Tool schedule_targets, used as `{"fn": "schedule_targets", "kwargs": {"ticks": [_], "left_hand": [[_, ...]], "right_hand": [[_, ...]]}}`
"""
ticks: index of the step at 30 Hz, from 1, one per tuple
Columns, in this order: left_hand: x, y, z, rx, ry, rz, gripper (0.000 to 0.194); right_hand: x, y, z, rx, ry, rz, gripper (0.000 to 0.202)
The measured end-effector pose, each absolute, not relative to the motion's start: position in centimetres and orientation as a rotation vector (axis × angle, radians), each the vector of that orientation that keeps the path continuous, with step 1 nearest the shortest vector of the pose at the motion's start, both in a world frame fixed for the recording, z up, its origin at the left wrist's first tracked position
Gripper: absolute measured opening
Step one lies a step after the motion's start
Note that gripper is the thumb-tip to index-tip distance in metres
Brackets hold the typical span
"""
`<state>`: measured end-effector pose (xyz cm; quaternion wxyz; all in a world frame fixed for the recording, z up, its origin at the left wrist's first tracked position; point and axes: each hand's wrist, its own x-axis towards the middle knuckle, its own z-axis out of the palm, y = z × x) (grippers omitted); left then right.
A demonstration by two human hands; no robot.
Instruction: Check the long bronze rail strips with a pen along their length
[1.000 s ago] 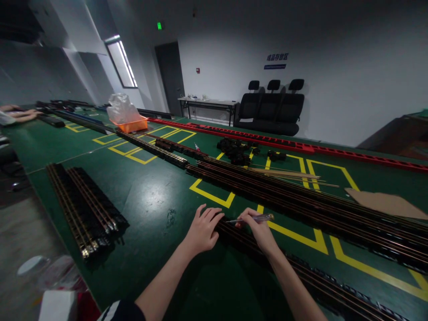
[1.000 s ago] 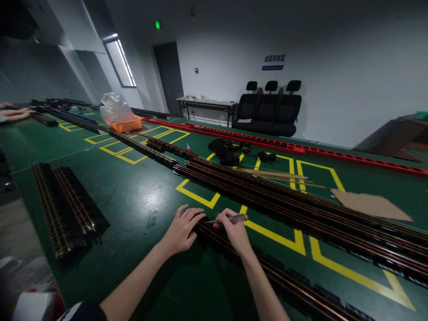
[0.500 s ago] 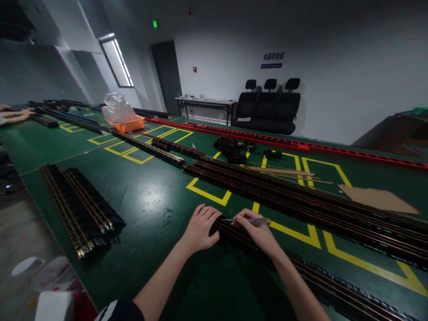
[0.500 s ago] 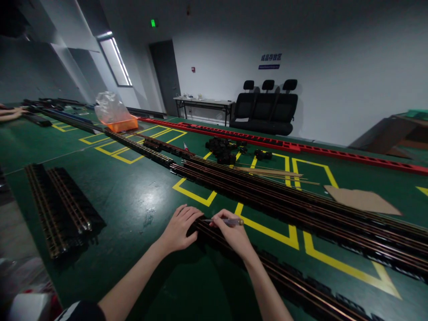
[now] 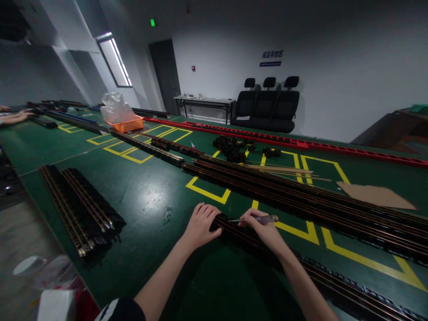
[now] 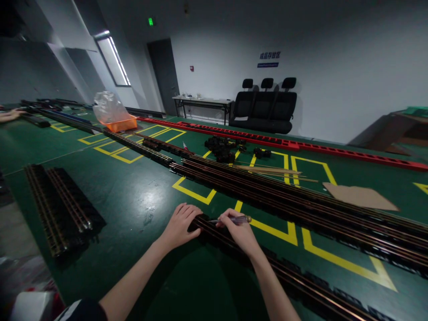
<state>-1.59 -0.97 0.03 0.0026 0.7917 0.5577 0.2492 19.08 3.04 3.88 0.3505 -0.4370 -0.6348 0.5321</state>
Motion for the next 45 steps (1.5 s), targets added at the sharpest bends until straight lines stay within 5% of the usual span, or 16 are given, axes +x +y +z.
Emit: {"fn": "schedule_targets", "kwargs": {"ticks": [45], "left_hand": [[-1.6,-1.0,-1.0,2.64,1.734,0.784,0.034]], "right_hand": [[21.5,2.3,4.0,-1.054,-1.591,1.414,0.02]]}}
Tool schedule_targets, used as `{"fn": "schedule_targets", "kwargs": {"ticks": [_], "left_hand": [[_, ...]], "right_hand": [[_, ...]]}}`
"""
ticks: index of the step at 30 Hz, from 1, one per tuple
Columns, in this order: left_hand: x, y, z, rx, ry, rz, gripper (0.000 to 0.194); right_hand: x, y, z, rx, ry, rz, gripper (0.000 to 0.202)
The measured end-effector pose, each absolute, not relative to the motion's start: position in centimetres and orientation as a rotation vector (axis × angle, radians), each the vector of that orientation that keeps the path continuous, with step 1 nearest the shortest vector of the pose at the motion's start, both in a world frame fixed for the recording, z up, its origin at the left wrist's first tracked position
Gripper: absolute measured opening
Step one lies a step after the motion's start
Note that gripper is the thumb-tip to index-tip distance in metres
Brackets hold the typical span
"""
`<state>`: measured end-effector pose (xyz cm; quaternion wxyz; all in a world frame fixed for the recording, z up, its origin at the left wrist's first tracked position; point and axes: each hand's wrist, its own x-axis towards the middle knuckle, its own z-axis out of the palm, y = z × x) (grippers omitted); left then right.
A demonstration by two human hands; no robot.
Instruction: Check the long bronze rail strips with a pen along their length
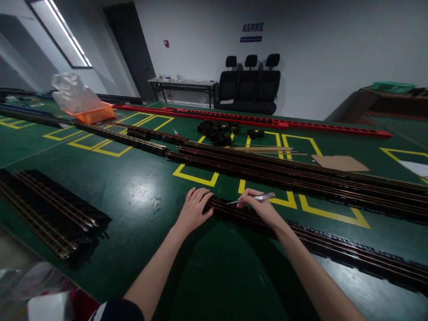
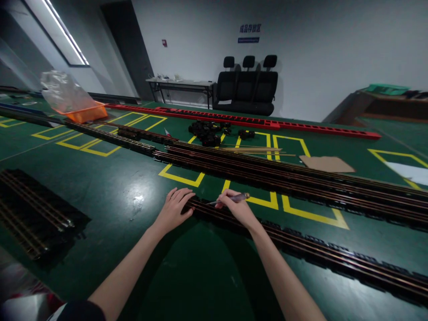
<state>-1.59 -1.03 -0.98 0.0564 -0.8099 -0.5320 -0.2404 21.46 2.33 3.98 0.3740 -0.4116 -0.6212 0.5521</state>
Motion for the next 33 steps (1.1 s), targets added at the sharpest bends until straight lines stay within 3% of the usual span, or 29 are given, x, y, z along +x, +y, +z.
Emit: {"fn": "schedule_targets", "kwargs": {"ticks": [33], "left_hand": [[-1.49,-1.05,-0.51,-2.472,-1.634,-0.687,0.027]], "right_hand": [[21.54,1.9,4.41,-1.057,-1.595,1.457,0.02]]}}
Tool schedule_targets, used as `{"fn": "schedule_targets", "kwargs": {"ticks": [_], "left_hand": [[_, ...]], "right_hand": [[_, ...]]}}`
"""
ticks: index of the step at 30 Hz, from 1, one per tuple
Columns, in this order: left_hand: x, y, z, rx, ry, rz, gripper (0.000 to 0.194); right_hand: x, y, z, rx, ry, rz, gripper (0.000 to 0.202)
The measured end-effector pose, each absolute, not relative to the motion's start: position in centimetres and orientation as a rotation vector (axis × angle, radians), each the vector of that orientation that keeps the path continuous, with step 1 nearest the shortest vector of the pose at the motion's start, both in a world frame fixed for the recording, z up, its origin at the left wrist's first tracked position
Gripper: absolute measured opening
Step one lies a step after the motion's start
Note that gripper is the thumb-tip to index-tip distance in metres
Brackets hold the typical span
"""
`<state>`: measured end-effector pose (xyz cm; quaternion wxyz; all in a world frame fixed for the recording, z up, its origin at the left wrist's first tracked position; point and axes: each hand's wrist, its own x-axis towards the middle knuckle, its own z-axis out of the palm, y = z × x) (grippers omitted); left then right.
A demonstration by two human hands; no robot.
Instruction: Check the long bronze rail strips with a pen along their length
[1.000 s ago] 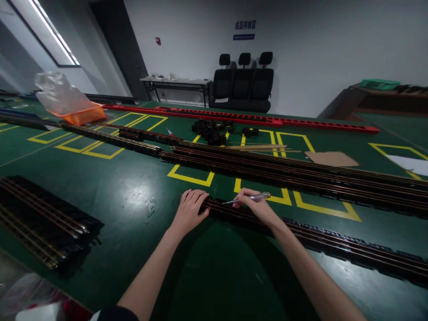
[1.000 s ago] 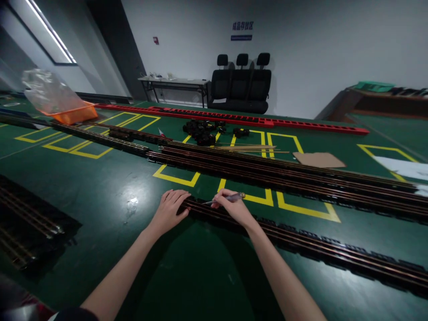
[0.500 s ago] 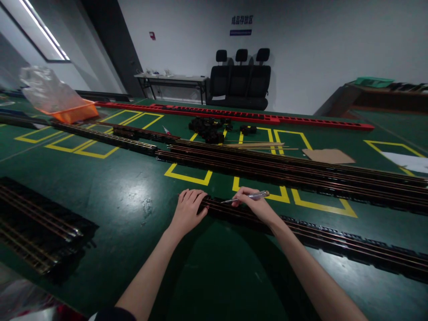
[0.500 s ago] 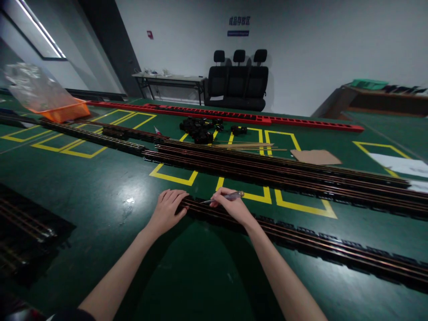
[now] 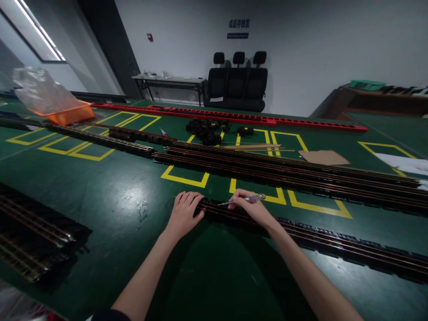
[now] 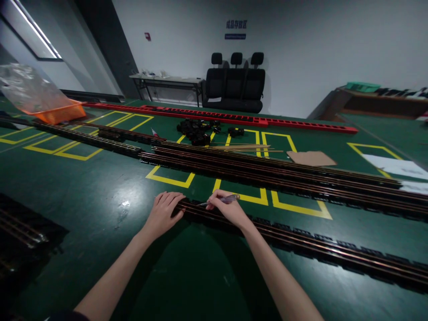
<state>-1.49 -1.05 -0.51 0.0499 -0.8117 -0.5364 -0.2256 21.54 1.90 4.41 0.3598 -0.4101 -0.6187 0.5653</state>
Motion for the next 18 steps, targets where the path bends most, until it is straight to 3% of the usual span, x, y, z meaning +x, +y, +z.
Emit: {"fn": "schedule_targets", "kwargs": {"ticks": [18], "left_hand": [[-1.43,-1.15,-0.43,-2.465,-1.654,-0.675,0.028]], "right_hand": [[22.38,1.66,4.65,-1.074,-1.604,1.402,0.017]]}}
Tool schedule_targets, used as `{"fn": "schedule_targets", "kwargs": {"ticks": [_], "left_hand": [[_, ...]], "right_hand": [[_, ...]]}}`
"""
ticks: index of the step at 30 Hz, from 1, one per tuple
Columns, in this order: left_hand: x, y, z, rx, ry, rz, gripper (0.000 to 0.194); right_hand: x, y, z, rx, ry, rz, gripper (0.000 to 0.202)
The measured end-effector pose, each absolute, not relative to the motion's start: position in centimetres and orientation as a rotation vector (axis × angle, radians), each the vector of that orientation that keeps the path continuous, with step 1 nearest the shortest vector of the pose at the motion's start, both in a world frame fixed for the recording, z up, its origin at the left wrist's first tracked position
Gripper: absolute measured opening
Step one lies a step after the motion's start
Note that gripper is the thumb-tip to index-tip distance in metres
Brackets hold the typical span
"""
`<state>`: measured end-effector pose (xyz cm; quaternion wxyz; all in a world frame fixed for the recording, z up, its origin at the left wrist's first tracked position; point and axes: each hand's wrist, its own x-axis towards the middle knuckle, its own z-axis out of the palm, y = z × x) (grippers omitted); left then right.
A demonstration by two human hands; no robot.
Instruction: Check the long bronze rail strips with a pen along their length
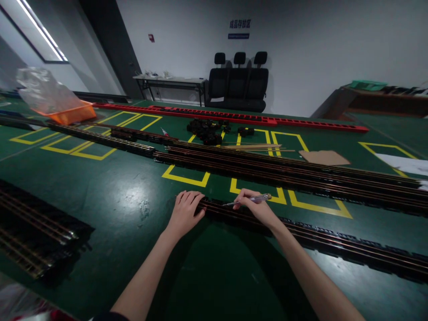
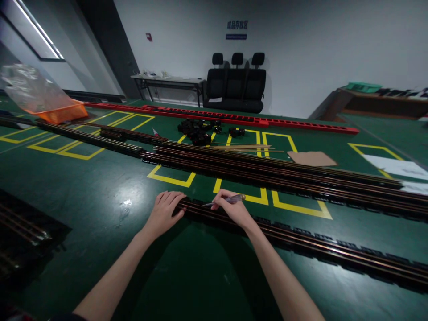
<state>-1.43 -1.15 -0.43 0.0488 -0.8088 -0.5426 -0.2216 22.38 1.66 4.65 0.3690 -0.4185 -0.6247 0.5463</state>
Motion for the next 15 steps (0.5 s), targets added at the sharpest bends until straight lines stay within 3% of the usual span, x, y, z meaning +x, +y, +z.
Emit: {"fn": "schedule_targets", "kwargs": {"ticks": [15], "left_hand": [[-1.5,-1.1,-0.6,-2.457,-1.636,-0.697,0.028]], "right_hand": [[24.3,1.7,4.1,-1.056,-1.506,1.389,0.017]]}}
